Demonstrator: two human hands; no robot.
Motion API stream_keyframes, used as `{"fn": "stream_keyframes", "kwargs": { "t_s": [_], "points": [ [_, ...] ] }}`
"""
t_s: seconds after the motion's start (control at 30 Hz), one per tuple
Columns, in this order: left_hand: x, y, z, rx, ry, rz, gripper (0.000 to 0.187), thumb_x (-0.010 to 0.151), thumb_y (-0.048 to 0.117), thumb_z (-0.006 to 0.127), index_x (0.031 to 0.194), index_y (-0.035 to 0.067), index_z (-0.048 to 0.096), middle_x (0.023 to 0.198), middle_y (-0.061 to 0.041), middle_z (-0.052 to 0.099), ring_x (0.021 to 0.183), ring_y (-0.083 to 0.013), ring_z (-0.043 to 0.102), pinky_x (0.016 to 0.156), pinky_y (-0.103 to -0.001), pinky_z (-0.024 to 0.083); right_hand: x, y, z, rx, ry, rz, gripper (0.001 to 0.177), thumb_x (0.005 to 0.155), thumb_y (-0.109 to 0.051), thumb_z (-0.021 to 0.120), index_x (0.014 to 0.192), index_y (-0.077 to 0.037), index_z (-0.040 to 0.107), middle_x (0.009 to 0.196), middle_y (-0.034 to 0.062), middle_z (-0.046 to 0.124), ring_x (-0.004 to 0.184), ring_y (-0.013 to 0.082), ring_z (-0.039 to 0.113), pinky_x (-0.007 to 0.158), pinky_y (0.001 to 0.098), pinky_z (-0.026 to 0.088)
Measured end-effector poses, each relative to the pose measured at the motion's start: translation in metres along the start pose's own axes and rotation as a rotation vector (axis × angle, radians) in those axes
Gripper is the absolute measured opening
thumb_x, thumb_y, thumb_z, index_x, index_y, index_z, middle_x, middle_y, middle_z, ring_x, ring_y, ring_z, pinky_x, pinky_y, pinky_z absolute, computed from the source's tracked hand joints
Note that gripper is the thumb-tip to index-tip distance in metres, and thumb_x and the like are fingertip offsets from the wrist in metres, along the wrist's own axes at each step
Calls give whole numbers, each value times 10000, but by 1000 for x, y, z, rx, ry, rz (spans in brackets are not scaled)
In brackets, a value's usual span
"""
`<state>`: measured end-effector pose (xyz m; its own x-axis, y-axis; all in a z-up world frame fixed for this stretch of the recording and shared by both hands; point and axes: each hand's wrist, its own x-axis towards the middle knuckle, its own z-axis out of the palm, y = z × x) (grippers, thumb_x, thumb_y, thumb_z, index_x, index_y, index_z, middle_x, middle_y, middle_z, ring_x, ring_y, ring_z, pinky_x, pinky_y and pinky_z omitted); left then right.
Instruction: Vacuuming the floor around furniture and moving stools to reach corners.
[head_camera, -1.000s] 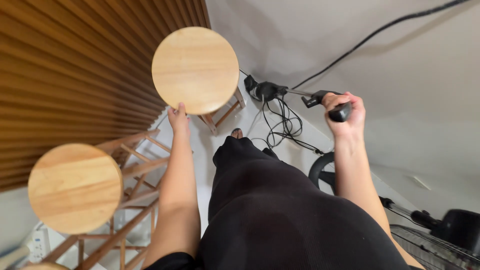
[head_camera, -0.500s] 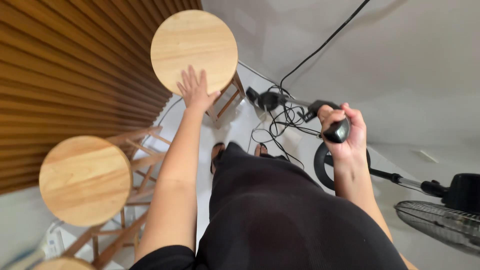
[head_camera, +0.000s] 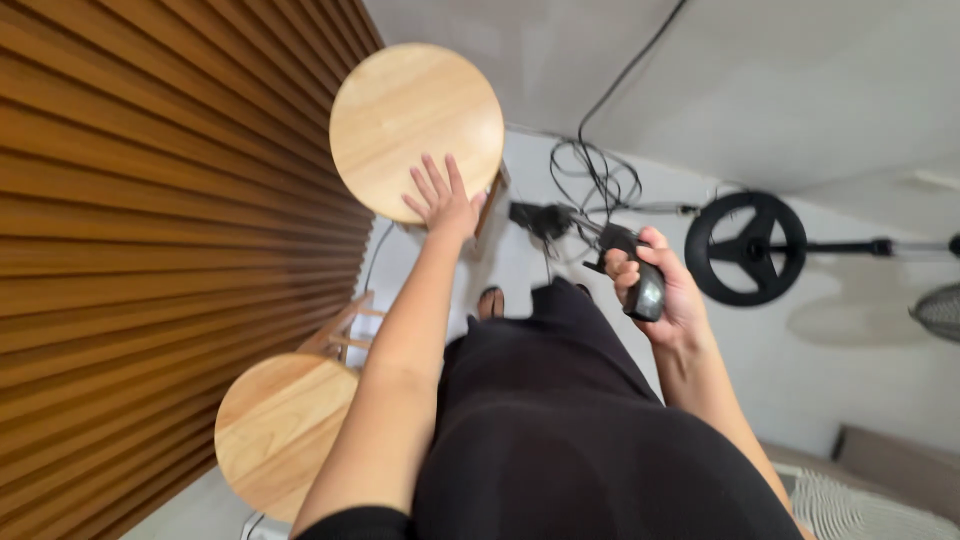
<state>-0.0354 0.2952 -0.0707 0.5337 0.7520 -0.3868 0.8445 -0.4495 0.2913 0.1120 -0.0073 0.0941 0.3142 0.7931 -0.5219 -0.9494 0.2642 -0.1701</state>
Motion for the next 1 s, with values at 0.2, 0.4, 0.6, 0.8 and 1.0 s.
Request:
{"fn": "stream_keyframes", "kwargs": {
  "t_s": [0.2, 0.4, 0.6, 0.8, 1.0],
  "points": [
    [-4, 7, -11, -33, -24, -14, 950, 999, 554, 523, 1656, 181, -54, 1669, -206, -250, 1527, -477, -232, 1150, -753, -111, -10, 46, -25, -328, 109, -41, 301, 916, -51, 533, 1171, -201, 474, 1028, 202, 560, 737, 137, 544, 589, 232, 514],
    [-3, 4, -3, -12, 22, -14, 943, 1008, 553, 524, 1657, 184, -51, 1679, -201, -248, 1538, -455, -229, 1158, -738, -117, -15, 48, -4, -389, 132, -36, 311, 914, -24, 530, 1177, -176, 466, 1015, 163, 542, 743, 128, 516, 601, 224, 490],
    [3, 0, -2, -11, -18, -47, 947, 992, 561, 528, 1652, 214, -56, 1675, -187, -248, 1531, -444, -244, 1158, -725, -130, -8, 32, -16, -436, 156, -14, 300, 904, -24, 527, 1148, -181, 450, 1014, 161, 552, 745, 141, 519, 603, 248, 496],
    [8, 1, -2, -14, 18, -69, 959, 981, 586, 533, 1656, 223, -43, 1688, -159, -227, 1546, -420, -220, 1170, -720, -123, 0, 17, -19, -462, 93, 7, 303, 915, -33, 535, 1157, -192, 446, 1030, 153, 551, 766, 131, 530, 621, 235, 498],
    [-3, 16, -39, -79, -12, -94, 1076, 895, 424, 722, 1626, 216, -39, 1673, -175, -227, 1562, -427, -193, 1204, -719, -79, 9, 0, -34, -516, 109, 26, 283, 904, -55, 541, 1128, -201, 450, 983, 168, 558, 728, 151, 542, 575, 233, 500]
  ]
}}
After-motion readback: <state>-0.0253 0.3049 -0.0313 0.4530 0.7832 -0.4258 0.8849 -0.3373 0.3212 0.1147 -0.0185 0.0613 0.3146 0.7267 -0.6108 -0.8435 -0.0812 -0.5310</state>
